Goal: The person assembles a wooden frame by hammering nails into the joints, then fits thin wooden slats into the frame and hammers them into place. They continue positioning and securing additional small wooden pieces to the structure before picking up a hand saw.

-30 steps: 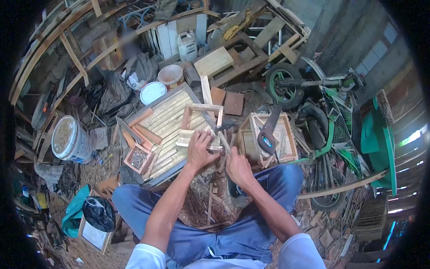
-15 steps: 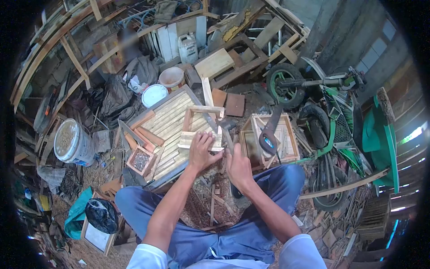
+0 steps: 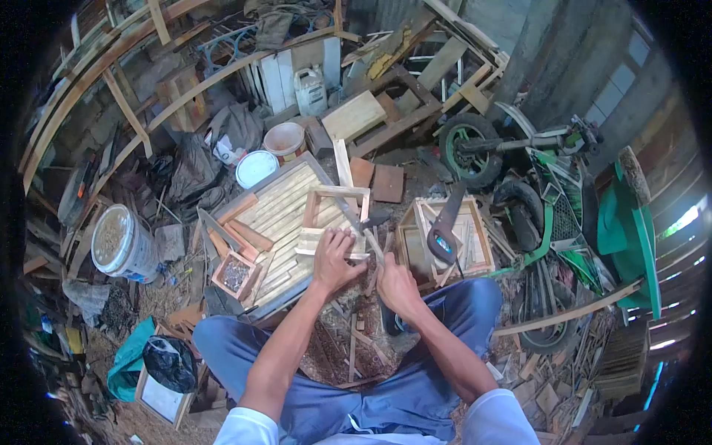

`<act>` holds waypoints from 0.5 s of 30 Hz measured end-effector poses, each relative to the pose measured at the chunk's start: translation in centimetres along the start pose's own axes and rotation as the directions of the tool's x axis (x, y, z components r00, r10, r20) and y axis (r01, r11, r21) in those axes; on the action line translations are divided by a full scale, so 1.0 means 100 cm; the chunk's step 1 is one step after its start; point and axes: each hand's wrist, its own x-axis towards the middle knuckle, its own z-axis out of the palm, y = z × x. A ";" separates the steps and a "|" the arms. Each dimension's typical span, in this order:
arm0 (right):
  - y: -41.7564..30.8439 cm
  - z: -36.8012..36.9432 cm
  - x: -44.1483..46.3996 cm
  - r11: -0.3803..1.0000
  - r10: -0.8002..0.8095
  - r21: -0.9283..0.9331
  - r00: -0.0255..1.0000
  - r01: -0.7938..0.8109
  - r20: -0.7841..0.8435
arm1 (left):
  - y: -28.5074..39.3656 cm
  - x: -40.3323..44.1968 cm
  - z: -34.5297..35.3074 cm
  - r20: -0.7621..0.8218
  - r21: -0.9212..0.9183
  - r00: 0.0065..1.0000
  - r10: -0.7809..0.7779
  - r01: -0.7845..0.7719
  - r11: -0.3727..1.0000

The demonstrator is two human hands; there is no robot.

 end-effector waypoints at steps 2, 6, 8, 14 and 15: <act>-0.024 -0.018 -0.006 0.996 0.044 0.080 0.998 -0.041 -0.035 | -0.001 -0.002 0.002 -0.034 -0.001 0.999 0.015 -0.015 1.000; -0.027 -0.011 -0.010 0.974 0.081 0.218 0.990 -0.054 -0.115 | -0.003 -0.003 0.006 -0.027 -0.006 1.000 -0.011 0.011 1.000; 0.000 0.003 -0.002 0.995 0.043 0.089 0.999 -0.042 -0.015 | 0.001 -0.003 0.005 0.017 -0.010 0.999 -0.041 0.041 0.999; -0.032 -0.021 -0.009 0.984 0.057 0.173 0.995 -0.043 -0.079 | -0.006 -0.007 0.011 0.001 0.030 1.000 -0.024 0.024 0.999; -0.031 -0.017 -0.010 0.978 0.064 0.203 0.992 -0.042 -0.106 | -0.006 -0.008 0.012 0.004 0.018 0.999 -0.033 0.033 0.999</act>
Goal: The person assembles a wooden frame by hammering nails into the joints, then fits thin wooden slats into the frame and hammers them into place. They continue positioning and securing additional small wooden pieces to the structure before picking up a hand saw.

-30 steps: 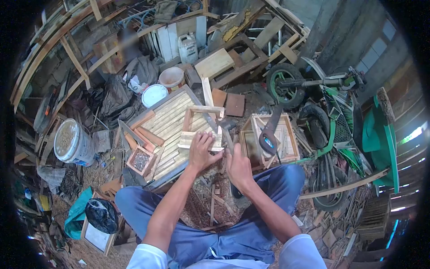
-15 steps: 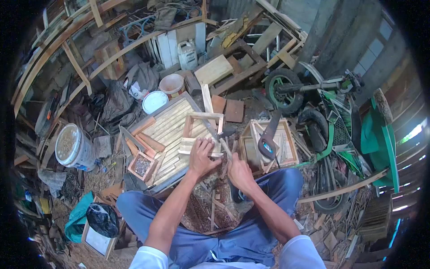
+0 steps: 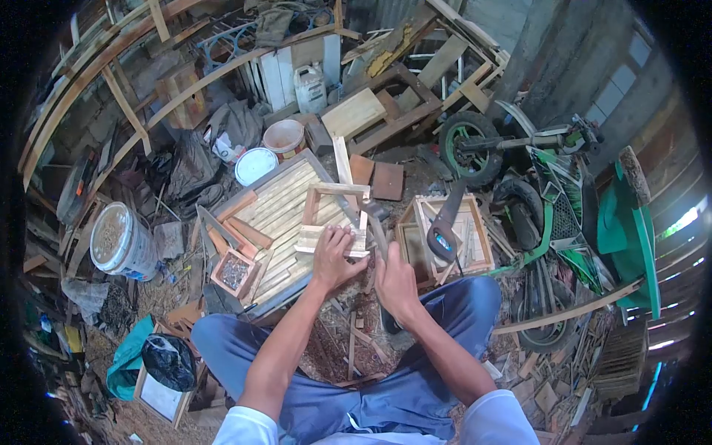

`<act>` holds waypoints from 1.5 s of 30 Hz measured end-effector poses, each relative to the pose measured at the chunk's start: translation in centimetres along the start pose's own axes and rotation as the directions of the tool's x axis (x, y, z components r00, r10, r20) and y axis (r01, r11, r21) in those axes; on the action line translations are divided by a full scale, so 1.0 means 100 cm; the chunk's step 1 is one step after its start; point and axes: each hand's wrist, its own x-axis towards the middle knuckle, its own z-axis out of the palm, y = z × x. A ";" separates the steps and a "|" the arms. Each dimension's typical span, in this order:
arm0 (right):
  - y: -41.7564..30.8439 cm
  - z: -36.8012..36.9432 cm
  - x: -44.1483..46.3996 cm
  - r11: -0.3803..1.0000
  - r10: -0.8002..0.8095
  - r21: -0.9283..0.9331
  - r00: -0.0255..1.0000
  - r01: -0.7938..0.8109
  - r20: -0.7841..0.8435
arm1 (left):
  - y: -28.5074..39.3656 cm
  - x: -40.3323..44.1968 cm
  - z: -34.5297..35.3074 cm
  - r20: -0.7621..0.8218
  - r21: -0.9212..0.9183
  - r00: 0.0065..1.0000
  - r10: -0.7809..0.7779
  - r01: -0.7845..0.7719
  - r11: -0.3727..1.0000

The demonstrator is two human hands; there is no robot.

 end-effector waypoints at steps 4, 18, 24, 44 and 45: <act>0.040 0.018 0.010 0.986 -0.009 -0.166 0.993 0.028 0.116 | 0.004 0.003 -0.007 0.012 0.004 1.000 0.011 -0.011 1.000; 0.017 0.001 0.010 0.987 -0.006 -0.162 0.998 0.017 0.067 | 0.002 0.004 -0.005 -0.010 -0.041 1.000 0.000 -0.001 0.999; 0.039 0.022 0.008 0.983 -0.034 -0.178 0.994 0.052 0.102 | 0.007 0.005 -0.009 -0.009 -0.034 1.000 0.011 -0.011 0.999; 0.052 0.026 0.010 0.993 -0.009 -0.118 0.994 0.022 0.110 | 0.002 0.004 -0.002 -0.021 -0.018 1.000 0.007 -0.007 1.000; 0.046 0.021 0.010 0.990 -0.008 -0.137 0.992 0.026 0.125 | 0.004 0.004 -0.005 -0.025 -0.011 0.999 0.028 -0.028 1.000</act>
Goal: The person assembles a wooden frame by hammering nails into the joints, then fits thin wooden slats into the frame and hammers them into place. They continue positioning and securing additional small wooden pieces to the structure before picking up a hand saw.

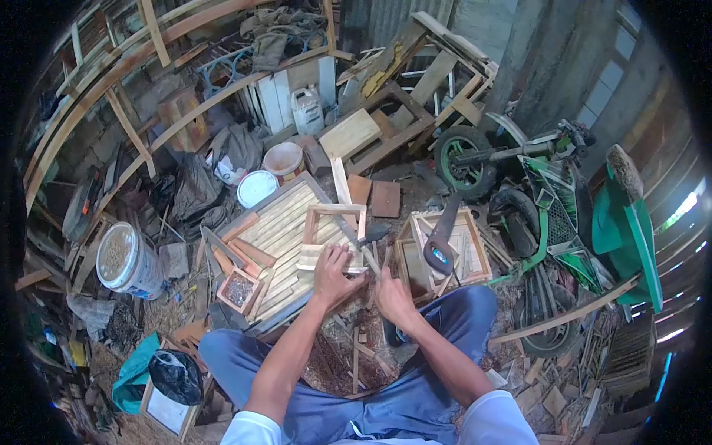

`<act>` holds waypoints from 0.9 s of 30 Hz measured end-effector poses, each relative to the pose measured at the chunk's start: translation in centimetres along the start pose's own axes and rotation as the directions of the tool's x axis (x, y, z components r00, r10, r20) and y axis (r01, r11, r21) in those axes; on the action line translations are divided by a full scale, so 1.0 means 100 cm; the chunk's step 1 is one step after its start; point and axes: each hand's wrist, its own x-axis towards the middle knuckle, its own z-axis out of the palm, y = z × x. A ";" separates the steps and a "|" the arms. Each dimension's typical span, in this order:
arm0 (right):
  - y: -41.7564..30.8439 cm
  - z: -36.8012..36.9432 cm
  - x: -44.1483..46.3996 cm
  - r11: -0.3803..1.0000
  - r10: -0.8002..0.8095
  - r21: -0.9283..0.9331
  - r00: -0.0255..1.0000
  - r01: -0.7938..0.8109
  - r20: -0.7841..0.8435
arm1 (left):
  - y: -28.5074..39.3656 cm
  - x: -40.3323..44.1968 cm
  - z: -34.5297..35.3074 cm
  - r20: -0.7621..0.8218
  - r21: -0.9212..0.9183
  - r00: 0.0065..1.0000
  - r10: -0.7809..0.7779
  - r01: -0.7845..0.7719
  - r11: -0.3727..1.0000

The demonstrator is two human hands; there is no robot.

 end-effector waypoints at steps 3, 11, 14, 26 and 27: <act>-0.015 -0.016 -0.001 0.999 -0.050 -0.014 0.998 0.049 -0.041 | 0.000 0.000 -0.003 -0.009 -0.005 1.000 0.021 -0.021 1.000; -0.003 -0.004 0.002 1.000 -0.001 0.002 0.999 0.001 -0.032 | -0.002 0.001 0.000 0.010 0.030 1.000 0.018 -0.018 0.999; -0.027 -0.022 -0.004 0.998 0.004 0.067 0.997 0.001 -0.077 | -0.006 -0.002 0.004 0.000 0.028 1.000 0.018 -0.018 0.999; -0.023 -0.016 -0.004 0.985 0.029 0.171 0.992 -0.008 -0.124 | -0.004 -0.003 0.004 -0.018 0.014 1.000 -0.002 0.002 1.000; -0.015 -0.008 -0.004 0.993 0.024 0.113 0.997 -0.016 -0.074 | -0.003 -0.006 0.002 0.008 0.012 1.000 -0.018 0.018 1.000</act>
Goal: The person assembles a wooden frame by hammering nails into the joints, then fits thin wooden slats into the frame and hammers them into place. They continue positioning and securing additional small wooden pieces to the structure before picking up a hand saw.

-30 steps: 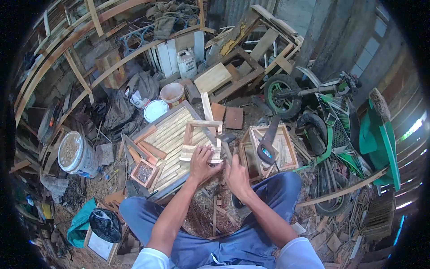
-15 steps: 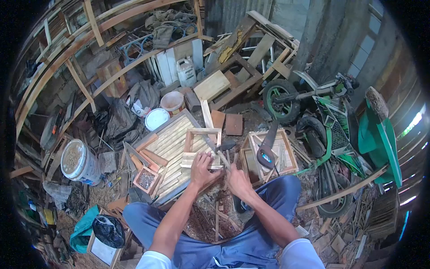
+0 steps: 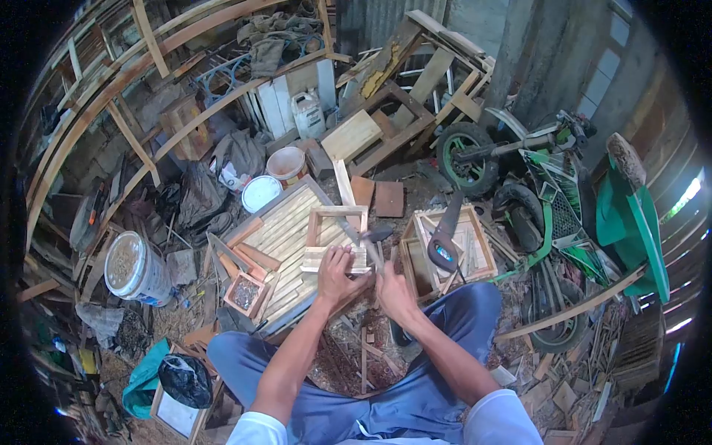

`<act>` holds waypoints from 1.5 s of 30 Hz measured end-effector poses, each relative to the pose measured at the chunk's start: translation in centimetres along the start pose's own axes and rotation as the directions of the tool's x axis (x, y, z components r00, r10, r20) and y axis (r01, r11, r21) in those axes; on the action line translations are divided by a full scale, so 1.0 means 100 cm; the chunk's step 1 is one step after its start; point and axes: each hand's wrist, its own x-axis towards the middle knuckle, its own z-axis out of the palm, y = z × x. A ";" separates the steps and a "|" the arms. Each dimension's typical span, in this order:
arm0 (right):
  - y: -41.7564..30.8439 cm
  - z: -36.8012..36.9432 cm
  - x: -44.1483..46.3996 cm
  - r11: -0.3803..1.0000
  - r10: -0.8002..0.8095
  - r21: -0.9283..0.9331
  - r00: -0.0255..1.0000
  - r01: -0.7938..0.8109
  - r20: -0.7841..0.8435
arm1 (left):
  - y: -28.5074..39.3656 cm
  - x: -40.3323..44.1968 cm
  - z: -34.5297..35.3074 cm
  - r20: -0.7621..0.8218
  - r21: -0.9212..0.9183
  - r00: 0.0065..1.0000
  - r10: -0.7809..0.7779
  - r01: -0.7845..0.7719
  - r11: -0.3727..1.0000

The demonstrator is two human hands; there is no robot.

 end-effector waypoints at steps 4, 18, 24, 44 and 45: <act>0.011 -0.003 0.010 0.991 -0.008 -0.131 0.997 0.018 0.076 | 0.000 0.008 -0.001 0.020 -0.002 1.000 0.010 -0.010 1.000; -0.006 -0.005 0.000 0.994 -0.032 -0.109 0.999 0.034 0.014 | 0.001 0.007 -0.003 0.007 0.004 0.999 0.039 -0.039 0.999; 0.011 0.003 0.005 0.993 0.027 -0.115 0.997 -0.019 0.071 | 0.002 0.007 -0.003 0.027 -0.002 0.999 0.023 -0.022 1.000; 0.041 0.045 0.038 0.948 0.104 0.314 0.982 -0.049 -0.159 | -0.034 0.010 -0.086 0.416 -0.034 0.902 -0.114 0.141 0.990; 0.039 0.044 0.039 0.936 0.101 0.347 0.987 -0.051 -0.126 | -0.035 0.012 -0.082 0.368 -0.036 0.928 -0.059 0.078 0.996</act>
